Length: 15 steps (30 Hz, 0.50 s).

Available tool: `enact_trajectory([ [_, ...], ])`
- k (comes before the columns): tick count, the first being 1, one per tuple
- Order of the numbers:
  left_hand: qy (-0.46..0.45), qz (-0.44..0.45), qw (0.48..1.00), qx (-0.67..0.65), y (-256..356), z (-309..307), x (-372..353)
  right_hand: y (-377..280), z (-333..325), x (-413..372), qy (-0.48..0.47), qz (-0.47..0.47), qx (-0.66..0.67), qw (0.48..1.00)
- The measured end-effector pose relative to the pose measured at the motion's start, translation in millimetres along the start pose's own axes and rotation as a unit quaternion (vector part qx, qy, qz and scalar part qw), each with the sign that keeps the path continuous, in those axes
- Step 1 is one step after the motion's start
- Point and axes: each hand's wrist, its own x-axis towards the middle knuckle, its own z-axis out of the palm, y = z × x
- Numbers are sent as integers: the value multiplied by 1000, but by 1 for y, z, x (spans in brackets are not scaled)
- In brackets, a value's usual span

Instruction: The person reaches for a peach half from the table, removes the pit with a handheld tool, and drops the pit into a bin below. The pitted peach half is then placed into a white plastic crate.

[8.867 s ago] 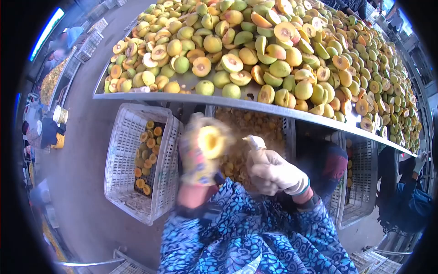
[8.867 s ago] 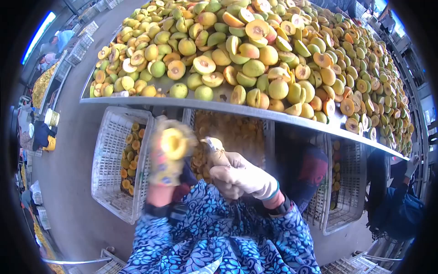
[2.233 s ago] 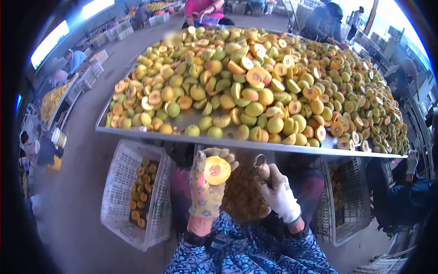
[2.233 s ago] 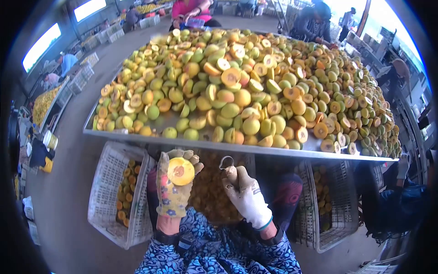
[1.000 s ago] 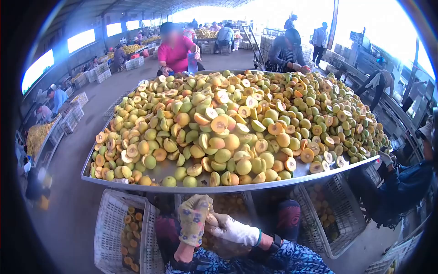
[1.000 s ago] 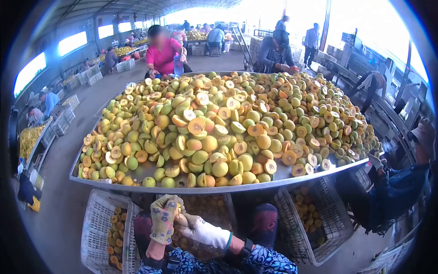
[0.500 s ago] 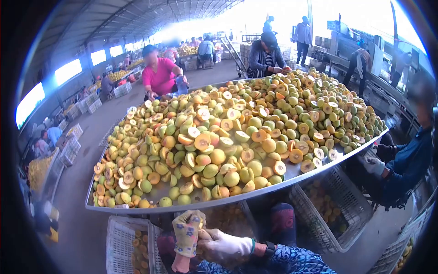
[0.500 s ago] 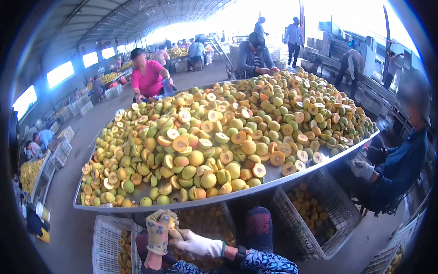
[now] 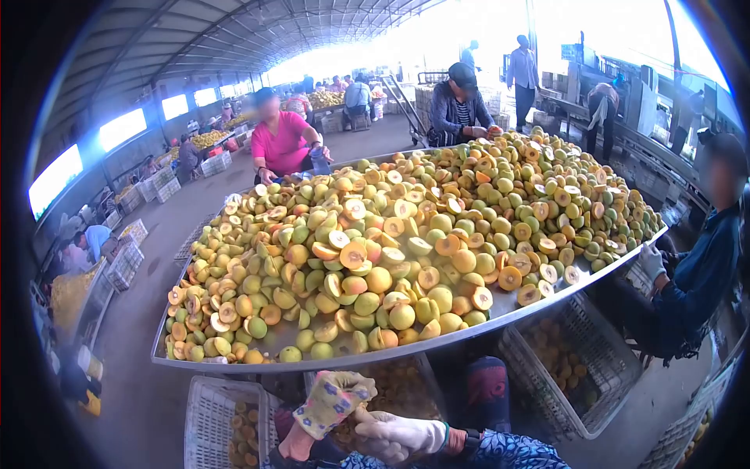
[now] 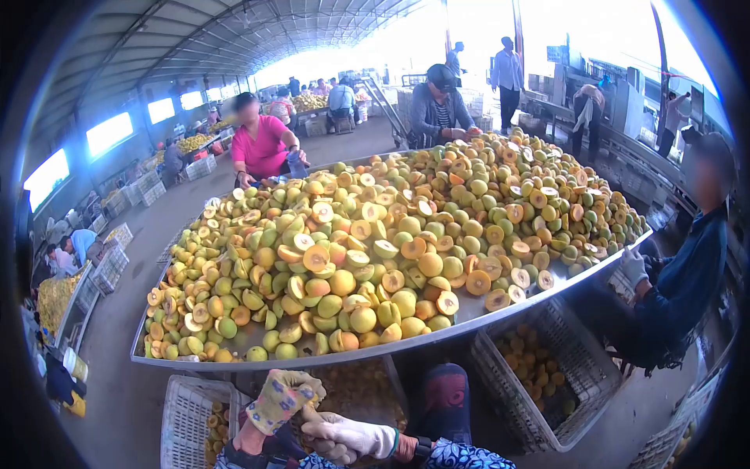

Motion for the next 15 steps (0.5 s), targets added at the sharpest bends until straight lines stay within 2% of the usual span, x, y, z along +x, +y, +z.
enact_trajectory([
  [1, 5, 2, 1000, -4, 1, -5, -2, 1, 3, 3, 3, 19, 27, 999],
  [3, -60, 2, 996, 67, 5, -15, -6, 0, 12, 4, 80, 12, -143, 986],
  [4, -57, 5, 996, 64, 7, -20, -9, 0, 14, 4, 51, -3, -142, 989],
  [5, -96, -38, 994, 40, 9, -24, -13, -3, 21, 1, 53, 2, -148, 988],
  [6, -136, -83, 987, 16, 11, -27, -18, -13, 50, -2, 87, 28, -69, 993],
  [7, -131, -84, 988, 9, 17, -30, -23, -22, 77, -3, 121, 56, 12, 991],
  [8, -150, -66, 986, 15, 25, -33, -28, -30, 95, -3, 122, 73, 8, 990],
  [9, -169, -48, 984, 19, 28, -35, -32, -23, 83, -1, 126, 85, 9, 988],
  [10, -176, -88, 980, 12, 25, -37, -37, -12, 59, -1, 61, 107, -25, 992],
  [11, -173, -91, 981, 4, 18, -38, -41, -8, 51, 0, -6, 127, -58, 990],
  [12, -163, 16, 986, 22, 11, -38, -43, -4, 51, -5, 27, 102, -156, 982],
  [13, -150, 123, 980, 39, 8, -37, -47, -5, 56, -5, 29, 110, -153, 982],
  [15, -153, 94, 983, 42, 8, -41, -52, -6, 65, 0, 92, 155, -197, 964],
])
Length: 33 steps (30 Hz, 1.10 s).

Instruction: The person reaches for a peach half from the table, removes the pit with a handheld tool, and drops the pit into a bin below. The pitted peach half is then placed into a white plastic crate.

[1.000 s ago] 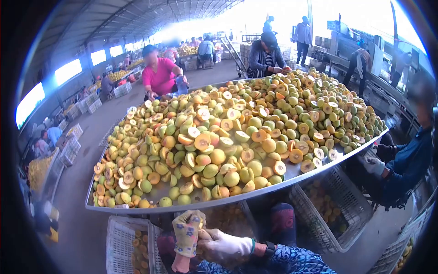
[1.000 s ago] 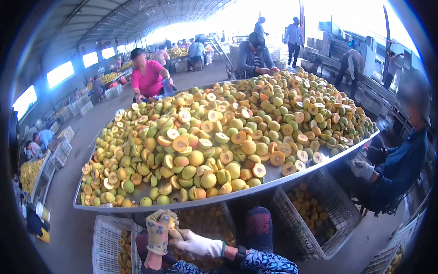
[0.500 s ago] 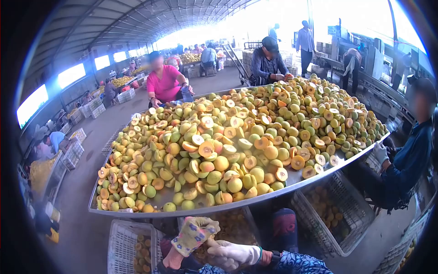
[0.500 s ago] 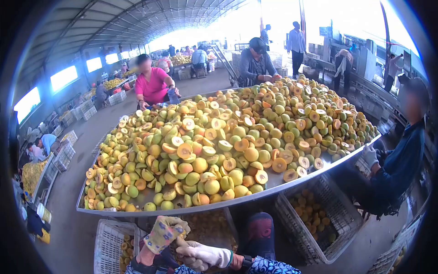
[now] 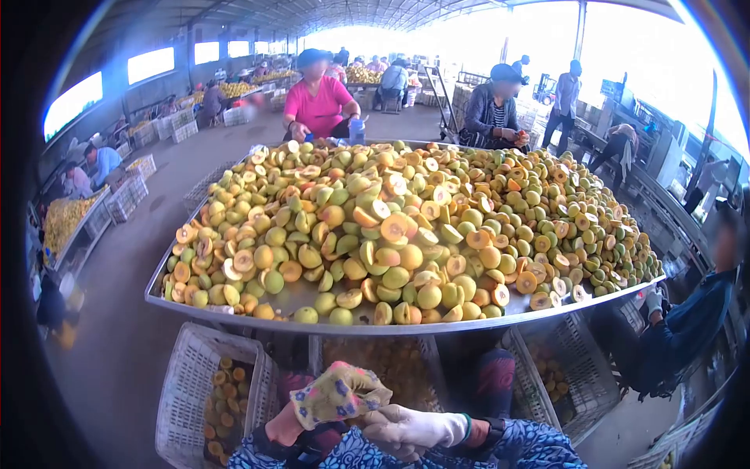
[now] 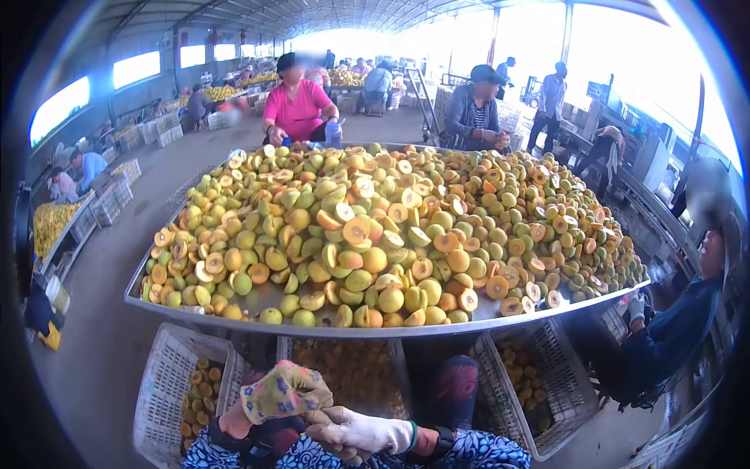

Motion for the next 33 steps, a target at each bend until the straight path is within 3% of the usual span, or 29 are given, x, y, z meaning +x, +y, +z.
enact_trajectory([
  [1, 12, -2, 1000, -25, -3, 0, -2, 2, 0, 4, -42, -2, 90, 995],
  [2, 23, -5, 998, -50, -4, 0, -3, 3, 0, 6, -41, 5, 93, 995],
  [3, 43, 49, 994, -91, -3, -2, -2, 3, 1, 8, -83, 2, 170, 982],
  [4, 44, 46, 994, -93, -6, -1, -4, 1, 2, 12, -127, -4, 245, 961],
  [6, 161, 115, 966, -164, -17, 6, -3, -8, 5, 15, -78, -30, 155, 984],
  [7, 188, 105, 950, -227, -20, 13, -5, -8, 1, 16, -90, -12, 162, 983],
  [9, 185, 114, 952, -217, -24, 13, -4, -5, -11, 19, -97, 8, 168, 981],
  [11, 179, 120, 955, -206, -27, 18, -2, 3, -16, 22, -151, 25, 282, 947],
  [12, 208, 158, 935, -241, -31, 21, 2, 3, -14, 24, -152, 21, 281, 947],
  [14, 233, 201, 912, -270, -45, 27, 15, 1, -11, 29, -152, -42, 322, 934],
  [16, 202, 130, 863, -445, -64, 41, 27, 0, -8, 34, -170, -52, 343, 922],
  [17, 196, 75, 841, -499, -69, 49, 29, -6, 0, 37, -104, -155, 195, 963],
  [18, 195, 21, 811, -552, -75, 57, 33, -8, -3, 35, -48, -189, 129, 972],
  [19, 357, 58, 919, -156, -77, 49, 23, -10, -6, 32, 13, -214, 60, 975],
  [20, 455, 89, 844, 270, -82, 35, 8, -3, -39, 28, -22, -170, 81, 982],
  [21, 520, 57, 848, -87, -103, 16, -6, 6, -54, 33, 32, -181, 110, 977],
  [22, 513, 13, 741, -433, -124, -6, -21, 22, -69, 39, 86, -191, 139, 968],
  [23, 540, 47, 767, -344, -121, -30, -47, 51, -90, 59, 346, -208, -172, 899],
  [24, 598, -48, 770, -219, -131, -59, -73, 90, -113, 63, 326, -110, -440, 830],
  [25, 551, -186, 814, -9, -136, -79, -98, 128, -135, 66, 282, -41, -675, 681],
  [26, 475, -302, 800, 209, -140, -98, -124, 124, -113, 64, 171, 115, -707, 677],
  [27, 338, -320, 788, 403, -199, -117, -175, 161, -123, 74, 172, 89, -657, 728],
  [28, 215, -291, 723, 588, -251, -134, -223, 190, -136, 91, 150, 96, -624, 761],
  [29, 214, -288, 723, 590, -233, -140, -224, 187, -144, 93, 157, 90, -624, 760],
  [31, 206, -287, 724, 592, -177, -150, -235, 187, -148, 93, 192, -77, -602, 771],
  [33, 192, -291, 728, 590, -127, -159, -222, 181, -143, 94, 215, -141, -588, 767],
])
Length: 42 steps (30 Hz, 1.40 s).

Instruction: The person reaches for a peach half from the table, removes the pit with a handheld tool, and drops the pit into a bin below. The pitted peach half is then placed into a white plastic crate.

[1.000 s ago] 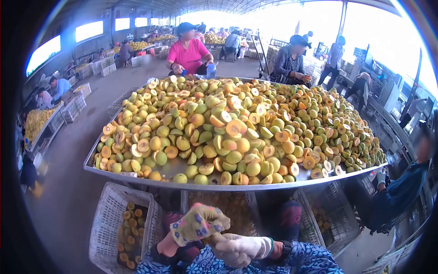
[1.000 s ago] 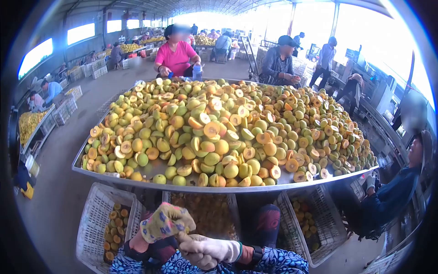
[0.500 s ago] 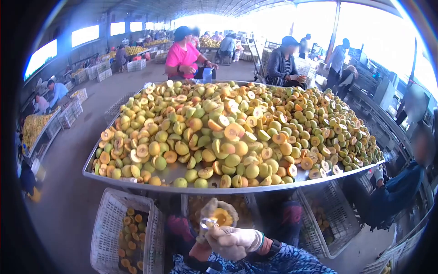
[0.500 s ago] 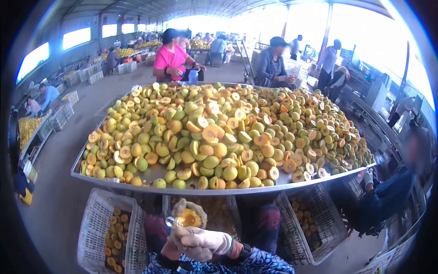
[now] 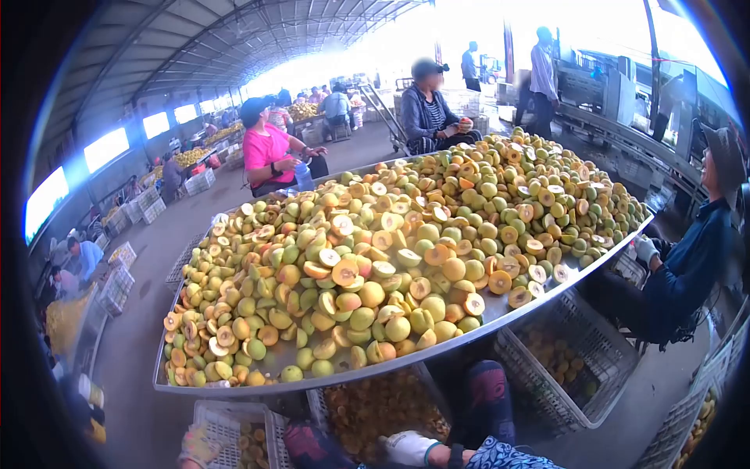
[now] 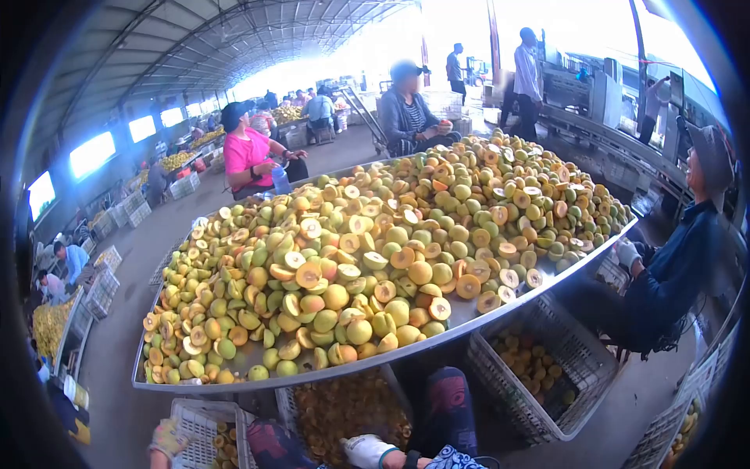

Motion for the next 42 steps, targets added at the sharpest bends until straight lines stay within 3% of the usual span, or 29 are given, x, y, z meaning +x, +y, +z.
enact_trajectory([
  [1, -6, 3, 1000, -1, 10, -15, 11, -3, -1, -1, 17, -11, 9, 1000],
  [3, -37, 52, 986, -151, 49, -50, 62, -10, 3, 0, 49, -39, 27, 998],
  [5, -107, -8, 966, -234, 153, -102, 110, -14, 8, 0, 95, -81, 50, 991],
  [7, -102, 27, 944, -312, 199, -51, 160, -17, 14, 4, 155, -134, 76, 976],
  [9, -76, 100, 934, -335, 269, -14, 189, -16, 18, 4, 213, -190, 99, 953],
  [10, -56, 108, 978, -171, 319, -35, 188, -13, 18, 3, 239, -216, 108, 940],
  [11, -74, 80, 985, -131, 348, -37, 194, -9, 17, 1, 264, -237, 114, 928],
  [12, -9, 94, 973, -212, 348, 8, 204, -4, 16, -1, 278, -251, 116, 920],
  [13, -12, 92, 973, -209, 346, 32, 219, -2, 14, 0, 291, -262, 113, 913],
  [14, 51, 103, 985, -128, 344, 51, 230, -5, 6, -1, 254, -225, 102, 935],
  [16, 34, 36, 993, -110, 348, 21, 225, -9, -12, -7, 171, -152, 74, 971],
  [17, 67, 25, 992, -104, 334, 27, 231, -13, -18, -6, 131, -116, 59, 983],
  [19, 25, 44, 996, -74, 325, 29, 235, -14, -22, -9, 85, -80, 40, 992],
  [21, 46, 66, 997, -24, 335, 32, 215, -18, -23, -6, 54, -5, 20, 998],
  [23, -2, 21, 999, -36, 336, 17, 204, -25, -31, -3, 35, 25, -8, 999],
  [25, -55, -32, 985, -159, 328, 17, 207, -33, -45, -5, 19, 38, -47, 998],
  [26, -62, -37, 985, -155, 331, 9, 202, -36, -51, -6, 11, 42, -64, 997],
  [28, -69, -35, 985, -156, 331, 11, 199, -49, -56, -3, 179, 46, -84, 979],
  [29, -80, -26, 985, -151, 329, 12, 197, -70, -87, -6, 145, 133, 9, 980],
  [30, -32, -9, 985, -170, 328, 12, 193, -91, -118, -8, 121, 224, 92, 963],
  [31, -27, -14, 984, -177, 324, 19, 193, -85, -117, -4, 119, 221, 83, 964],
  [33, 61, -12, 943, -326, 316, 46, 197, -69, -108, 6, 289, 140, 347, 881],
  [34, 89, -19, 910, -405, 314, 50, 199, -80, -122, 12, 305, 137, 379, 863],
  [35, 88, -25, 909, -407, 312, 55, 196, -89, -140, 20, 320, 135, 410, 844],
  [36, 123, -23, 887, -445, 312, 51, 194, -98, -156, 26, 360, 92, 351, 859],
  [38, 184, -6, 868, -462, 312, 26, 182, -97, -168, 45, 378, 98, 302, 870],
  [40, 151, -27, 846, -510, 318, -13, 158, -99, -175, 55, 378, 102, 293, 872],
  [41, 120, -40, 822, -555, 318, -31, 145, -101, -177, 58, 350, 98, 382, 850],
  [42, 101, 21, 816, -569, 315, -44, 130, -104, -177, 61, 317, 96, 469, 819],
])
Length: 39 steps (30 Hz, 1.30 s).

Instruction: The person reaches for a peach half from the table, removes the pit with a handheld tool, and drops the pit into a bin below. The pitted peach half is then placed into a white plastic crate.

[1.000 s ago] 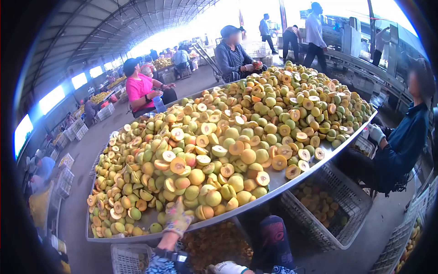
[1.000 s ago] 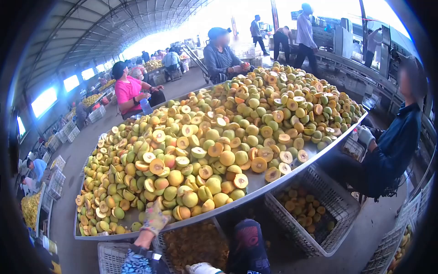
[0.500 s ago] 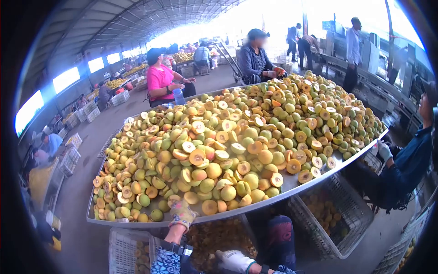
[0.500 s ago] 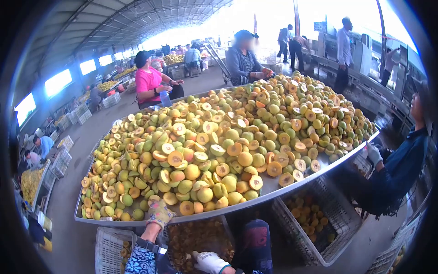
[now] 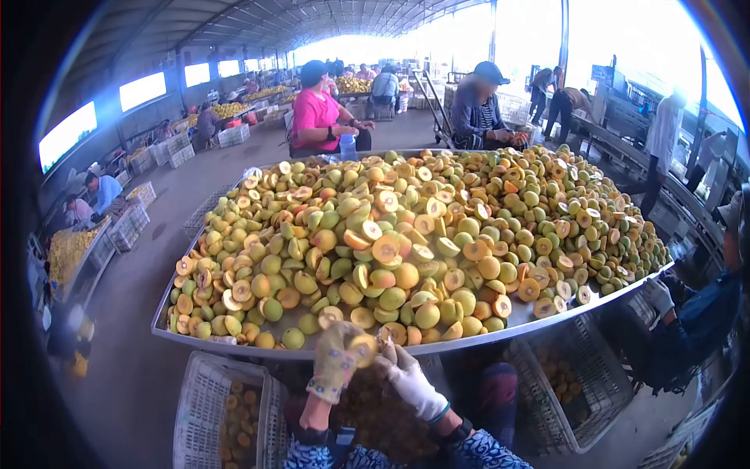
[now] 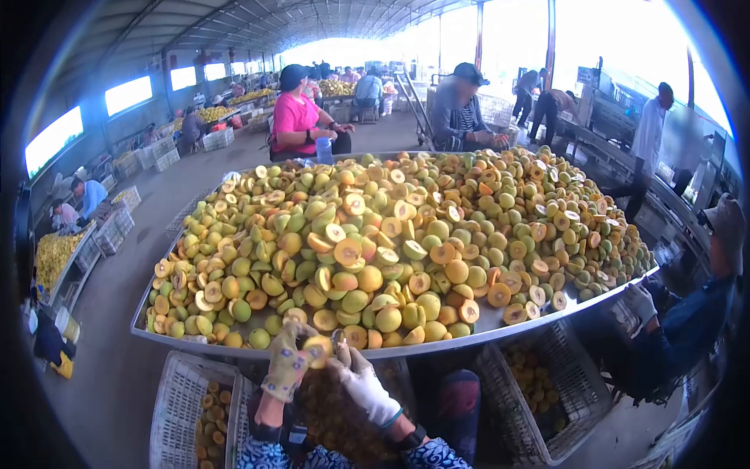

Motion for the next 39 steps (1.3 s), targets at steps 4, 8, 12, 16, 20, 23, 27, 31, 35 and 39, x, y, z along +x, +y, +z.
enact_trajectory([
  [4, -11, 57, 987, -147, 23, 4, -44, -21, 2, -19, -68, 128, 147, 979],
  [8, 98, 24, 947, -304, 22, 27, -65, -12, 11, -24, -40, 86, 169, 981],
  [12, 95, 7, 938, -333, 33, 44, -72, -20, 5, -35, -66, 25, 188, 980],
  [16, 74, 12, 919, -387, 60, 56, -75, -27, -16, -46, -83, 24, 196, 977],
  [20, 44, -18, 895, -444, 76, 69, -77, -38, -35, -55, -81, 24, 193, 978],
  [23, 24, -39, 887, -460, 69, 76, -74, -32, -43, -55, -74, 19, 177, 981],
  [27, -35, -84, 888, -450, 80, 75, -72, -44, -47, -58, -64, 3, 192, 979],
  [31, 63, -111, 865, -486, 67, 71, -56, -50, -51, -59, -42, -36, 54, 997],
  [35, 91, -68, 799, -591, 57, 41, -42, -44, -62, -53, 23, -91, 66, 993],
  [39, 50, -66, 777, -623, 66, 3, -39, -87, -43, -65, -41, -26, 144, 988],
])
